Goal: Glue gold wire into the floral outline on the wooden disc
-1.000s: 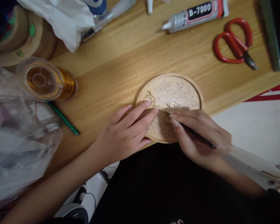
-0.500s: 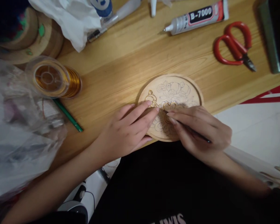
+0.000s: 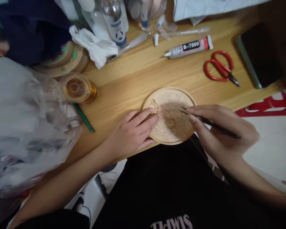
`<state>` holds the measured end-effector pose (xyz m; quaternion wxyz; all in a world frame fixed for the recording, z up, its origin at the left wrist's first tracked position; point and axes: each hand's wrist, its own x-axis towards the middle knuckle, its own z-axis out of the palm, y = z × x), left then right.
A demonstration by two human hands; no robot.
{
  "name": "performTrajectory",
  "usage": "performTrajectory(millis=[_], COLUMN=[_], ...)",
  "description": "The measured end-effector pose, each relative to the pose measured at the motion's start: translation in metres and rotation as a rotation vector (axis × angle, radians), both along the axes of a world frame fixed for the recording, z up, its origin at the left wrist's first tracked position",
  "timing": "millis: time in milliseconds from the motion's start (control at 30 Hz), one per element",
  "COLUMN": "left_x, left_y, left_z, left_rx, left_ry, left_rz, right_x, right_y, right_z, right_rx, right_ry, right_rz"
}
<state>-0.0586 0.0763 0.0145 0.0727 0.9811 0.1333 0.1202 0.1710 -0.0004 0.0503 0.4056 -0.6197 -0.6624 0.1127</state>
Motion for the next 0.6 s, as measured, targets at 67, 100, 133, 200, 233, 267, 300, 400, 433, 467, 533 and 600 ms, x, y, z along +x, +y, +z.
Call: performTrajectory(millis=[67, 100, 133, 200, 233, 267, 300, 400, 433, 467, 533, 600], left_x=[0.001, 0.002, 0.003, 0.006, 0.007, 0.01, 0.012, 0.022, 0.025, 0.029, 0.037, 0.046], left_y=[0.0, -0.001, -0.002, -0.005, -0.007, -0.01, -0.014, -0.027, -0.032, -0.037, -0.046, -0.054], left_z=[0.0, 0.001, 0.001, 0.004, 0.005, 0.006, 0.007, 0.007, 0.006, 0.006, 0.005, 0.004], left_rx=[0.042, 0.064, 0.085, 0.113, 0.12, 0.124, 0.126, 0.124, 0.122, 0.118, 0.111, 0.113], left_ry=[-0.026, -0.032, -0.035, -0.033, -0.029, -0.024, -0.018, 0.007, 0.016, 0.023, 0.032, 0.025], left_rz=[0.004, 0.009, 0.016, 0.038, 0.055, 0.075, 0.102, 0.207, 0.25, 0.295, 0.381, 0.451], right_x=[0.01, 0.015, 0.021, 0.032, 0.036, 0.04, 0.043, 0.05, 0.052, 0.054, 0.058, 0.062], right_y=[-0.002, -0.002, -0.003, -0.004, -0.004, -0.005, -0.006, -0.012, -0.014, -0.017, -0.022, -0.025], right_z=[0.003, 0.004, 0.005, 0.007, 0.008, 0.01, 0.012, 0.021, 0.023, 0.026, 0.031, 0.034], right_rx=[-0.004, 0.006, 0.022, 0.061, 0.082, 0.097, 0.096, 0.059, 0.036, 0.018, 0.002, 0.01], right_ry=[0.067, 0.106, 0.142, 0.18, 0.179, 0.168, 0.152, 0.112, 0.103, 0.096, 0.076, 0.057], right_rz=[-0.143, -0.205, -0.26, -0.336, -0.354, -0.36, -0.357, -0.339, -0.336, -0.328, -0.303, -0.277])
